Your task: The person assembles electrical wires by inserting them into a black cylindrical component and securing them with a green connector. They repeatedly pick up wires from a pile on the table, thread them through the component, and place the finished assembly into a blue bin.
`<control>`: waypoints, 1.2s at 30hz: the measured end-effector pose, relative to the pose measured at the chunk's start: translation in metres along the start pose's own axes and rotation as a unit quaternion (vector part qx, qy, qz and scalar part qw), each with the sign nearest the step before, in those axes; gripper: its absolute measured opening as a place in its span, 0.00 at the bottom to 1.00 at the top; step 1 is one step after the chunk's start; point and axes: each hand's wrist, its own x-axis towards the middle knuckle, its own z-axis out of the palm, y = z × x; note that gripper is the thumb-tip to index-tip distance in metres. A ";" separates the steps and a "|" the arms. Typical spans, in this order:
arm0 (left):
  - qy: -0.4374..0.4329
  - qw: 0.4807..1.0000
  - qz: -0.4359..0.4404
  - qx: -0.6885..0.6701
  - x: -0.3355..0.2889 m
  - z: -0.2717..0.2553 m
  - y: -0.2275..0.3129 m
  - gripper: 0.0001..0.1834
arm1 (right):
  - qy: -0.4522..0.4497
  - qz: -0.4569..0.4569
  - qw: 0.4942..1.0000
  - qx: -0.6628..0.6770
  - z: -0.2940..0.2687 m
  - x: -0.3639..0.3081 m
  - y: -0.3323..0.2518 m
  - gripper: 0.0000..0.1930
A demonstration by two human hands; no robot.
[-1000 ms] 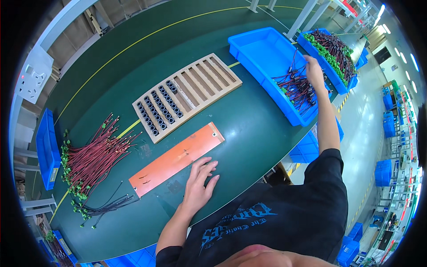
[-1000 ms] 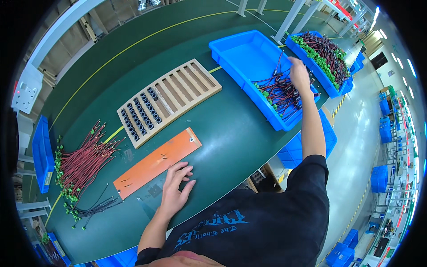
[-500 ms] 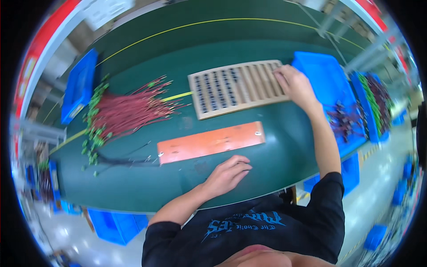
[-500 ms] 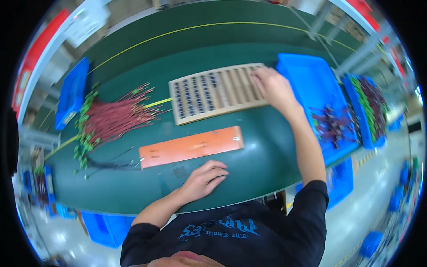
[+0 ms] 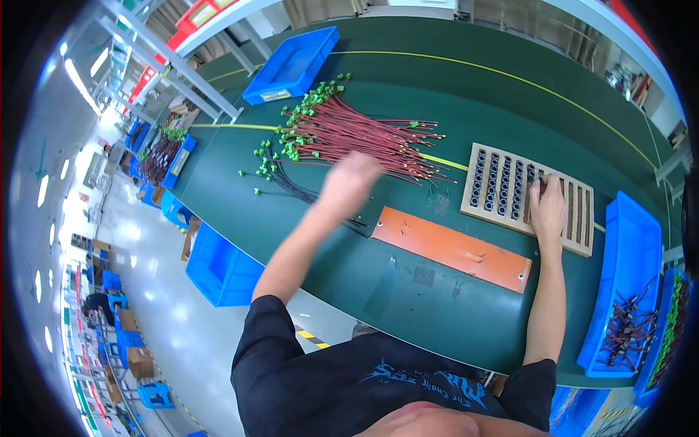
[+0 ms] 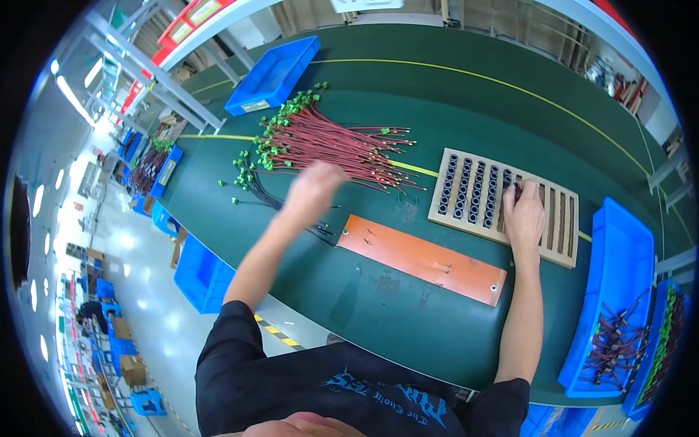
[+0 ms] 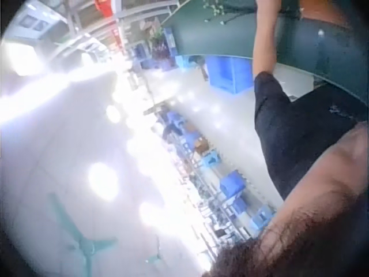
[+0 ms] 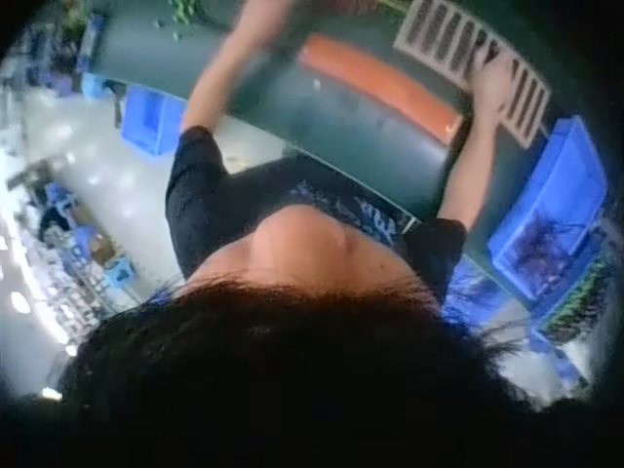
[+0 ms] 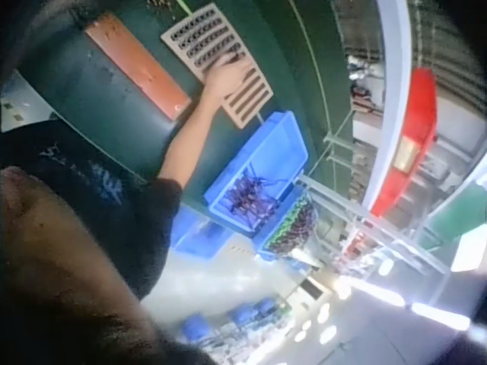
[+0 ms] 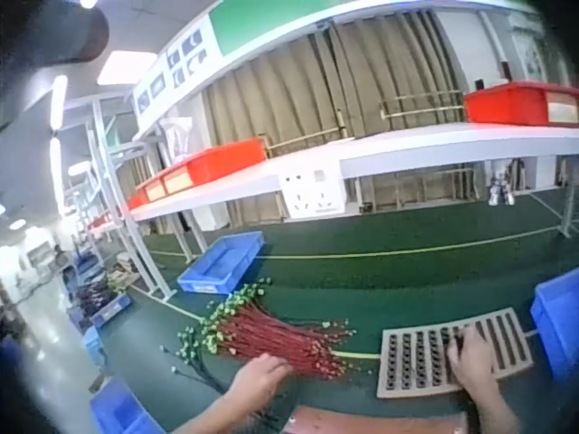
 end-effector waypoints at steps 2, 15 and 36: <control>-0.118 0.983 -0.027 0.134 -0.003 -0.012 -0.052 0.12 | -0.023 0.001 0.999 -0.022 0.003 0.001 0.004 0.12; -0.131 0.990 -0.048 -0.020 0.027 0.025 -0.119 0.08 | 0.004 -0.040 0.999 -0.021 0.000 -0.002 0.011 0.12; -0.109 0.986 -0.095 -0.082 0.005 -0.083 -0.112 0.10 | -0.027 -0.030 0.999 -0.007 -0.004 -0.001 0.010 0.10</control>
